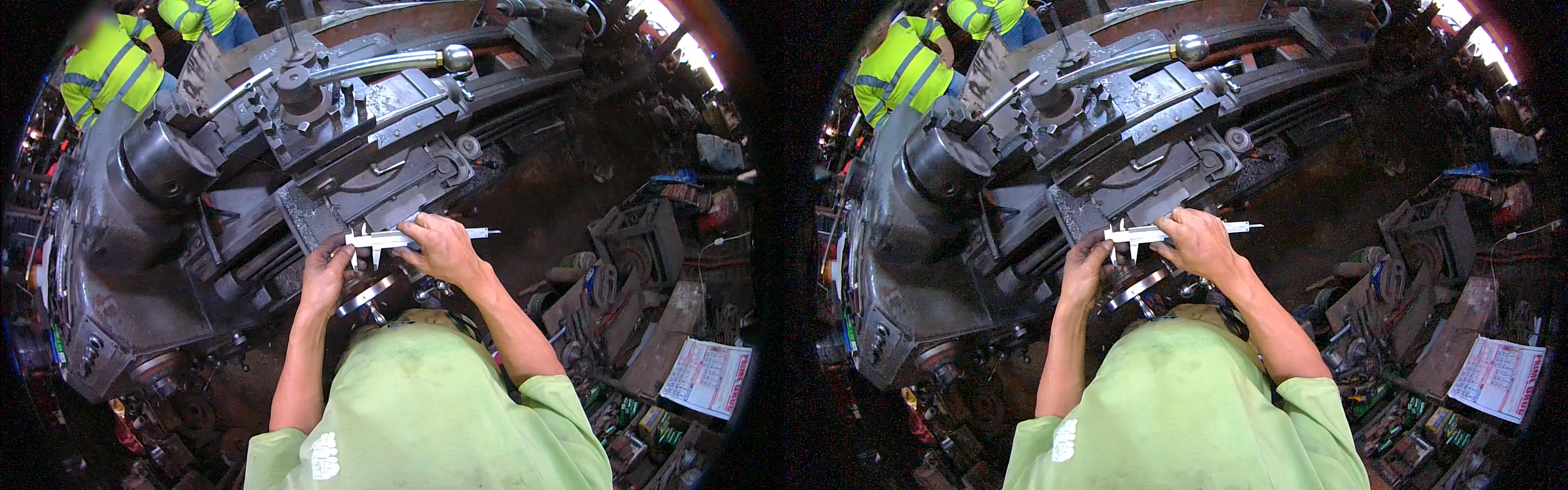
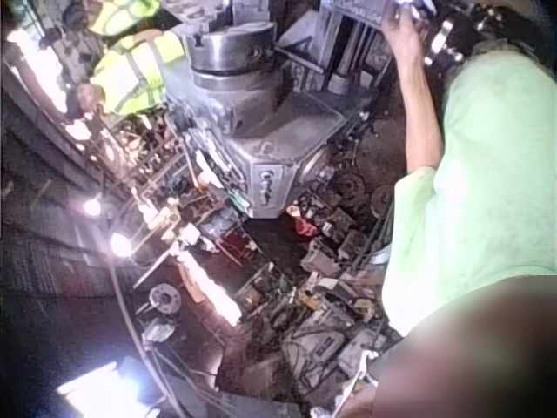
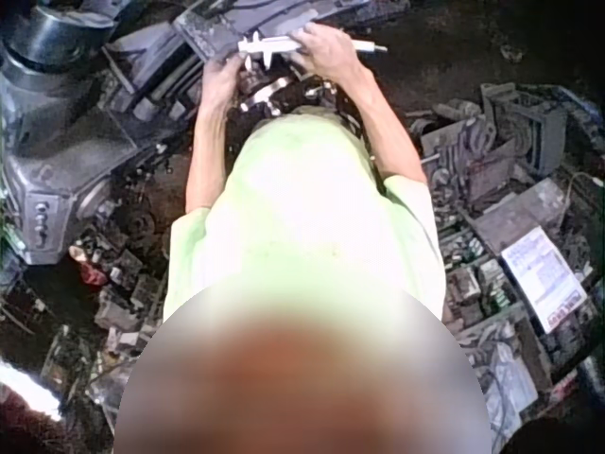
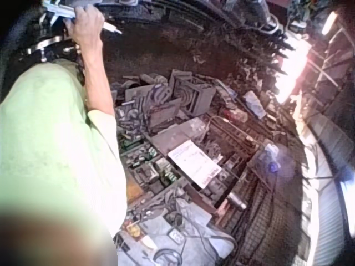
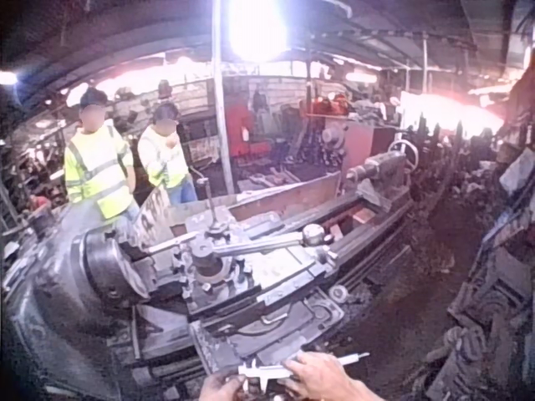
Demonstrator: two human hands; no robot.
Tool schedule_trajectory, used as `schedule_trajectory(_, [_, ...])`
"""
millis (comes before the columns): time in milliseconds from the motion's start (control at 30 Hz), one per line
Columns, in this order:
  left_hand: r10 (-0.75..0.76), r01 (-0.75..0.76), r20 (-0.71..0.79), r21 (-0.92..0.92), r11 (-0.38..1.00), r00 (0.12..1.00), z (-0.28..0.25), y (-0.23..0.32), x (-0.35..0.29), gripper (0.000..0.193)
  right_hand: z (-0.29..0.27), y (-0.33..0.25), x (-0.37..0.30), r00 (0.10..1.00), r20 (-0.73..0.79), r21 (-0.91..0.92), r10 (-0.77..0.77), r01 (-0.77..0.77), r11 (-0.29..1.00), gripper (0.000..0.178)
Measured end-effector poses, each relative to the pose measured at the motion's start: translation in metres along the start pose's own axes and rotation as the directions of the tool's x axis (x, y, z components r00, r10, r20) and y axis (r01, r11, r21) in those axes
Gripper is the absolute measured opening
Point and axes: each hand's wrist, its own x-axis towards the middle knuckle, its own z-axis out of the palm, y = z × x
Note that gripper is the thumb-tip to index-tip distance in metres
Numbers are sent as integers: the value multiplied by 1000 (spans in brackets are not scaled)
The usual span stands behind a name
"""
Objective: The person operates a metal lathe, adjusting the tool post and carriage while a cylindrical workpiece rotates. They repeatedly measure the workpiece with a vernier caliper, make small adjustments to the tool position, and continue machining. Two other workers in high-visibility vests are visible in the background.
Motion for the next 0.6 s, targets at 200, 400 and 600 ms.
schedule_trajectory(200, [-3,2,11,15,1000,1000,1,1,1,24,-1,1,-1,1000,10,18,16,-16,1000,36])
schedule_trajectory(400, [-6,7,14,-2,1000,1000,0,-2,4,25,-2,2,-2,999,26,6,22,-22,1000,35])
schedule_trajectory(600, [-5,5,20,-24,1000,1000,1,-3,5,25,-1,4,-2,1000,20,14,18,-18,1000,35])
